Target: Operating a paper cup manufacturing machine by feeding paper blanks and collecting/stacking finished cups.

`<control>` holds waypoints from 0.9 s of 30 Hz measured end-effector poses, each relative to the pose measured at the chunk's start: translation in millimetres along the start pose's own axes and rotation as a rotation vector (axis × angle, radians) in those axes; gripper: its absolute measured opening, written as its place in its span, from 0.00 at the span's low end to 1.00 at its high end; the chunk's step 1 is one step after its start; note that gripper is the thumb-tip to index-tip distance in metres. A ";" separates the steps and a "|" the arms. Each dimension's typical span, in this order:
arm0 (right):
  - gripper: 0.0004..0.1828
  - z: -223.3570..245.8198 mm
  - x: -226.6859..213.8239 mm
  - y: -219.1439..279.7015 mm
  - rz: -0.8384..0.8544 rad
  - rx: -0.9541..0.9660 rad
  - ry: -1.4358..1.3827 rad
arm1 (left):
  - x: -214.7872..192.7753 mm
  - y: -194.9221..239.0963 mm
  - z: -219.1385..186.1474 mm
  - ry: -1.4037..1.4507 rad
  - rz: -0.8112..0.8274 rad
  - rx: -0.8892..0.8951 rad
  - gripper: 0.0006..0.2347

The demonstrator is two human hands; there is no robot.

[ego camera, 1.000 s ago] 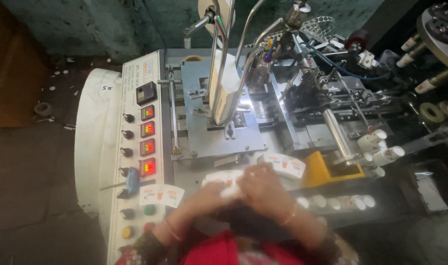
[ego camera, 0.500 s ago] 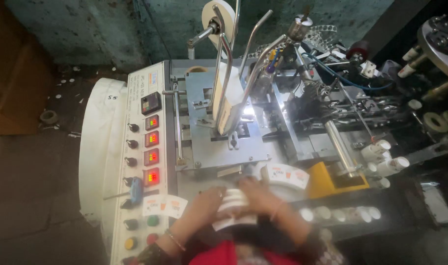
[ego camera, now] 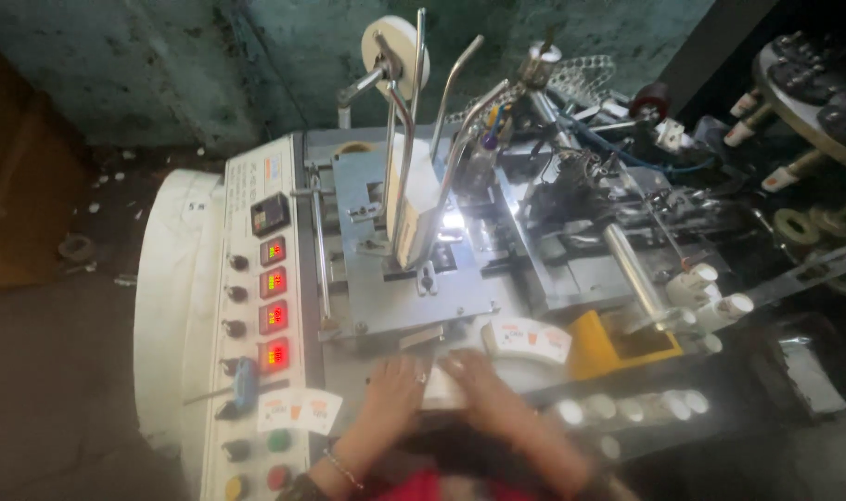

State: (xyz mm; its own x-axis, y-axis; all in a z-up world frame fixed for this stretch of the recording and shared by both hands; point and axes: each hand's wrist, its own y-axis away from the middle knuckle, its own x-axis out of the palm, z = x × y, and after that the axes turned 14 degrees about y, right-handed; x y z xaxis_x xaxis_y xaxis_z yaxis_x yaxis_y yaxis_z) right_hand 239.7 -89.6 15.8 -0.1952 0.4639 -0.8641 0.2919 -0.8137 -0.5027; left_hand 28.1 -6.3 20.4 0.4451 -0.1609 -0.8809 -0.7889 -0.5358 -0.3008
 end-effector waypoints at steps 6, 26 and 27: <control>0.32 -8.7 -59.4 -30.7 0.488 0.537 -0.330 | 15.9 6.8 -3.8 0.466 -0.149 -0.075 0.21; 0.65 -20.1 -105.5 -54.5 0.259 0.212 -0.395 | -18.3 -6.7 -22.5 1.264 -0.108 -0.287 0.09; 0.68 -18.6 -118.0 -59.5 0.076 0.174 -0.322 | -10.7 -3.7 -18.5 1.218 -0.112 -0.263 0.09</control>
State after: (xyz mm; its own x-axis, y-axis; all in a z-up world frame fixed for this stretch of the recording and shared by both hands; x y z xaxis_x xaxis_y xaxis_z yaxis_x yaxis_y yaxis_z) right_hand 262.8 -89.5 147.2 -0.4715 0.2885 -0.8334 0.1585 -0.9019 -0.4019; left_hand 34.1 -18.0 37.7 0.7171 -0.6901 0.0977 -0.6755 -0.7227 -0.1464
